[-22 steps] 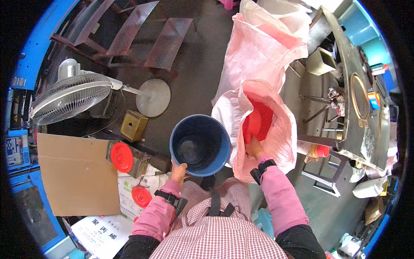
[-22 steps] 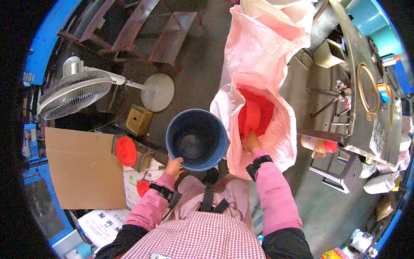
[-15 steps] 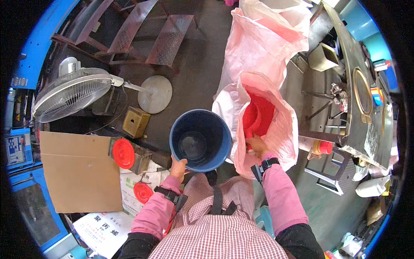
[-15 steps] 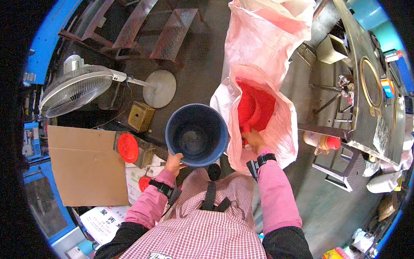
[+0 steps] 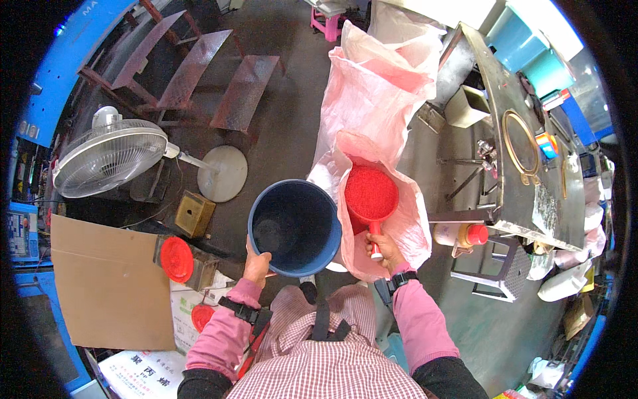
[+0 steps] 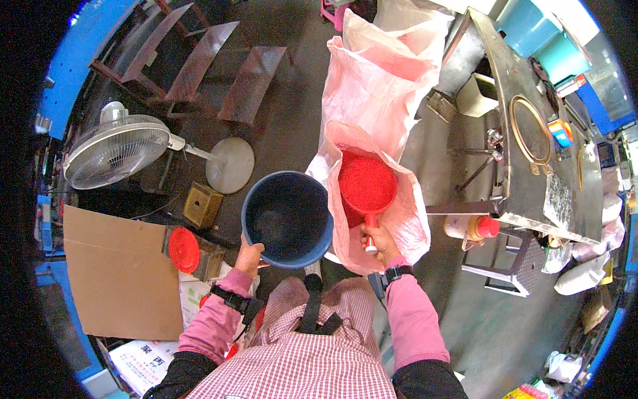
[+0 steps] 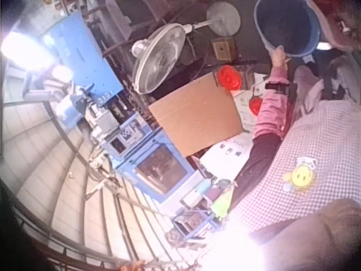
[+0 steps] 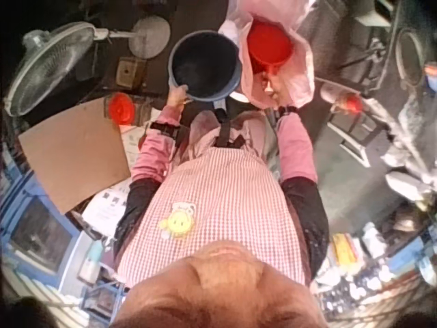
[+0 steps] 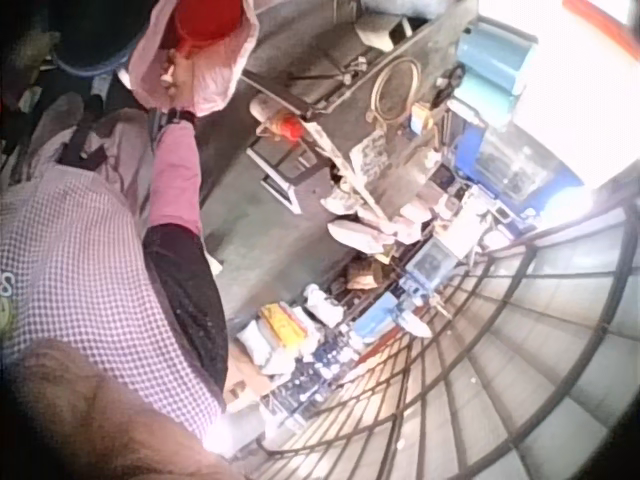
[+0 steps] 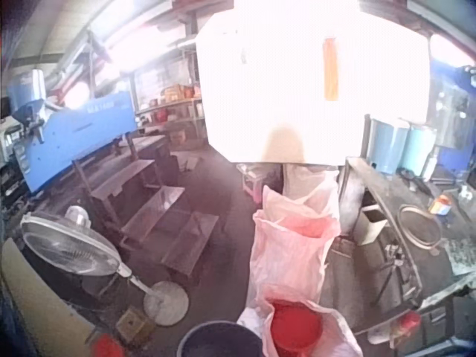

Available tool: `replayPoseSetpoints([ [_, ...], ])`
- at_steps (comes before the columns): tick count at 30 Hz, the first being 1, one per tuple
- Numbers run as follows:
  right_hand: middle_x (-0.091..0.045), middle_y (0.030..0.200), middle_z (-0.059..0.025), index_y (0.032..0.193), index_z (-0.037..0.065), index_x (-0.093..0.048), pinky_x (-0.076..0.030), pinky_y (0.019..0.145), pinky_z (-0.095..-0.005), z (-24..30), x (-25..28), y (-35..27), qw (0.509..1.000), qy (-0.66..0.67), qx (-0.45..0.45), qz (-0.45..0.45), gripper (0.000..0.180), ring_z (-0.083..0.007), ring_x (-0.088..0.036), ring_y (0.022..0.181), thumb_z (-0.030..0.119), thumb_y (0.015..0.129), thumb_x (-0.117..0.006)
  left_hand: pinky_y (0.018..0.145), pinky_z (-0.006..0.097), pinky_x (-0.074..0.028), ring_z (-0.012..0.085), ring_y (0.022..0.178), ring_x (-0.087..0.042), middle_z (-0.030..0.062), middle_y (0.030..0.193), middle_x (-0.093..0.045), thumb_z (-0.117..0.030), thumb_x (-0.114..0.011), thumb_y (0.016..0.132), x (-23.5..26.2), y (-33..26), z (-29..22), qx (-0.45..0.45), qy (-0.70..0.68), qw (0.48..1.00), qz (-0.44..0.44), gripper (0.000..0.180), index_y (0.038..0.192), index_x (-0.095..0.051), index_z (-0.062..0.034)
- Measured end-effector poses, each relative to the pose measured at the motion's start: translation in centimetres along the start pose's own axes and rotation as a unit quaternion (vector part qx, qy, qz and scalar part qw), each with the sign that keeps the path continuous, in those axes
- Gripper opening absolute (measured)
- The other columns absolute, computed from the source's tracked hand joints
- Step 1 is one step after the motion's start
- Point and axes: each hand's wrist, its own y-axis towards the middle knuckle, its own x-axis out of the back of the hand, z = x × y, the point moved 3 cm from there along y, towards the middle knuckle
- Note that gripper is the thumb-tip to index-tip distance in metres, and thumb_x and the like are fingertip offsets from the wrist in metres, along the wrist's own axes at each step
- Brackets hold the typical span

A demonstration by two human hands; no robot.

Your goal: The person scoops red plastic pellets from a large sack into a blue bucket using a red scoop, then carries the bucket to a machine and pours the pellets into its hopper. The person handles the scoop, bucket, and sack during the process.

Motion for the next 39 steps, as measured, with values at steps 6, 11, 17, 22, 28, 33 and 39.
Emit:
replayPoseSetpoints([
  [6, -0.055, 0.073, -0.0027, 0.112, 0.007, -0.047, -0.050, 0.050, -0.0284, 0.8, 0.8, -5.7, 0.997, -0.039, 0.059, 0.019, 0.029, -0.0129, -0.055, 0.056, 0.013, 0.088, -0.063, 0.069, 0.054, -0.059, 0.0373, 0.100, -0.063, 0.0205, 0.137, -0.046, 0.000, -0.050, 0.080, -1.0, -0.2, -0.5, 0.040, 0.020, 0.999, -0.026, 0.090, 0.155, -0.006, -0.0244],
  [11, -0.051, 0.078, -0.0033, 0.124, 0.009, -0.039, -0.046, 0.051, -0.0281, 1.1, -0.4, -11.2, 0.996, -0.071, 0.056, 0.008, 0.043, -0.0125, -0.052, 0.058, 0.013, 0.088, -0.061, 0.069, 0.055, -0.060, 0.0389, 0.099, -0.064, 0.0234, 0.136, -0.047, -0.003, -0.053, 0.079, -1.9, 0.1, -0.5, 0.031, 0.037, 0.998, -0.046, 0.092, 0.155, -0.006, -0.0239],
  [17, -0.053, 0.078, -0.0026, 0.130, 0.006, -0.038, -0.047, 0.052, -0.0267, 1.4, -4.7, -17.2, 0.992, -0.100, 0.062, 0.040, 0.050, -0.0118, -0.054, 0.059, 0.020, 0.089, -0.063, 0.066, 0.054, -0.061, 0.0447, 0.110, -0.057, 0.0280, 0.142, -0.034, -0.005, -0.056, 0.078, -3.0, 0.2, 0.0, 0.015, 0.075, 0.993, -0.087, 0.094, 0.155, -0.006, -0.0226],
  [22, -0.057, 0.083, -0.0040, 0.128, 0.005, -0.041, -0.048, 0.054, -0.0260, 1.4, -8.6, -17.7, 0.980, -0.179, 0.039, 0.082, 0.043, -0.0118, -0.057, 0.061, 0.020, 0.093, -0.058, 0.076, 0.053, -0.059, 0.0503, 0.126, -0.042, 0.0326, 0.147, -0.022, -0.006, -0.056, 0.077, -4.2, 1.0, 0.0, -0.014, 0.134, 0.984, -0.120, 0.096, 0.155, -0.002, -0.0209],
  [28, -0.064, 0.090, -0.0201, 0.123, -0.002, -0.045, -0.052, 0.061, -0.0415, 0.9, -11.5, -9.3, 0.797, -0.595, 0.101, 0.009, 0.044, -0.0292, -0.066, 0.068, 0.020, 0.087, -0.058, 0.087, 0.055, -0.053, 0.0519, 0.134, -0.031, 0.0337, 0.152, -0.005, -0.003, -0.053, 0.077, -5.3, 1.1, -1.7, 0.032, 0.082, 0.992, -0.091, 0.098, 0.155, 0.002, -0.0254],
  [33, -0.065, 0.087, -0.0236, 0.126, -0.005, -0.047, -0.055, 0.064, -0.0455, -0.5, -13.5, -4.1, 0.542, -0.800, 0.241, -0.084, 0.051, -0.0396, -0.067, 0.075, 0.010, 0.078, -0.056, 0.079, 0.065, -0.052, 0.0497, 0.135, -0.032, 0.0310, 0.155, 0.011, -0.005, -0.055, 0.081, -7.0, 3.0, -2.8, 0.059, 0.109, 0.989, -0.085, 0.100, 0.153, 0.009, -0.0323],
  [39, -0.060, 0.090, -0.0153, 0.135, 0.001, -0.046, -0.054, 0.058, -0.0426, -1.8, -14.9, -3.1, 0.400, -0.844, 0.346, -0.088, 0.052, -0.0300, -0.064, 0.067, 0.007, 0.084, -0.052, 0.078, 0.065, -0.052, 0.0493, 0.134, -0.033, 0.0245, 0.158, 0.012, -0.001, -0.053, 0.081, -7.3, 5.0, -2.4, 0.111, 0.095, 0.985, -0.091, 0.102, 0.152, 0.010, -0.0368],
])
